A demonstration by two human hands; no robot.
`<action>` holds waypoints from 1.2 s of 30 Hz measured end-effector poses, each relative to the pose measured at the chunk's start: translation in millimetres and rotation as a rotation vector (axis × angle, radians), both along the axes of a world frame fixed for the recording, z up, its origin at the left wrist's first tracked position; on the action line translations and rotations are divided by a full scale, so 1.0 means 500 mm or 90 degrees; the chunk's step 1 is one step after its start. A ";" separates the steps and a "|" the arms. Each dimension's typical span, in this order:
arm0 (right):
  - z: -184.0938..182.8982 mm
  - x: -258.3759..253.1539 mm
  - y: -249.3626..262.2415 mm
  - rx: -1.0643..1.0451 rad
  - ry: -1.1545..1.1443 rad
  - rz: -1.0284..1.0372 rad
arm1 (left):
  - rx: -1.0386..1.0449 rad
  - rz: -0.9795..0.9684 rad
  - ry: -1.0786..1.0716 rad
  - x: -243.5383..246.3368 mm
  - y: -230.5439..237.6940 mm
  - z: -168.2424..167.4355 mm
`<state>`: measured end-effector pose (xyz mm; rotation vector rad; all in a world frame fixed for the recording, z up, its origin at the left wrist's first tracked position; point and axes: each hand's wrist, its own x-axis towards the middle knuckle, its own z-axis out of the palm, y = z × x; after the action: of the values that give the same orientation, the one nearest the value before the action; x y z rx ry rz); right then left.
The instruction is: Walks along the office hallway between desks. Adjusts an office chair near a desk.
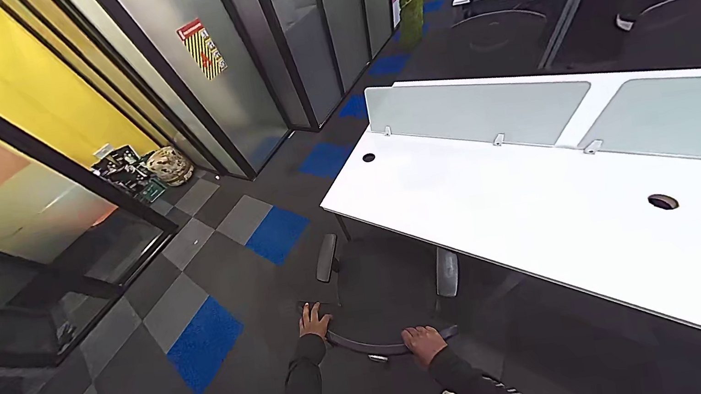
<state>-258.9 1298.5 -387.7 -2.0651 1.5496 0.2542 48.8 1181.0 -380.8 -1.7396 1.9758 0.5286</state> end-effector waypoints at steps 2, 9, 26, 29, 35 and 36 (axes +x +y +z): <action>0.001 -0.010 -0.039 0.002 0.012 -0.022 | 0.001 -0.023 0.002 -0.017 -0.058 -0.002; 0.011 -0.049 -0.185 -0.010 0.010 -0.111 | -0.018 -0.126 0.048 -0.098 -0.295 -0.004; 0.017 -0.164 -0.370 0.005 0.128 -0.270 | 0.067 -0.271 -0.121 -0.336 -0.533 -0.015; 0.020 -0.174 -0.371 -0.002 0.125 -0.266 | 0.049 -0.283 -0.141 -0.346 -0.537 -0.019; 0.028 -0.180 -0.379 0.004 0.112 -0.275 | 0.032 -0.292 -0.143 -0.351 -0.537 0.002; 0.032 -0.179 -0.379 0.010 0.109 -0.274 | 0.035 -0.290 -0.134 -0.351 -0.536 0.004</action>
<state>-348.6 1108.9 -371.6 -1.6774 2.0402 0.2834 -126.5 913.0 -379.0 -1.1986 2.0881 0.2287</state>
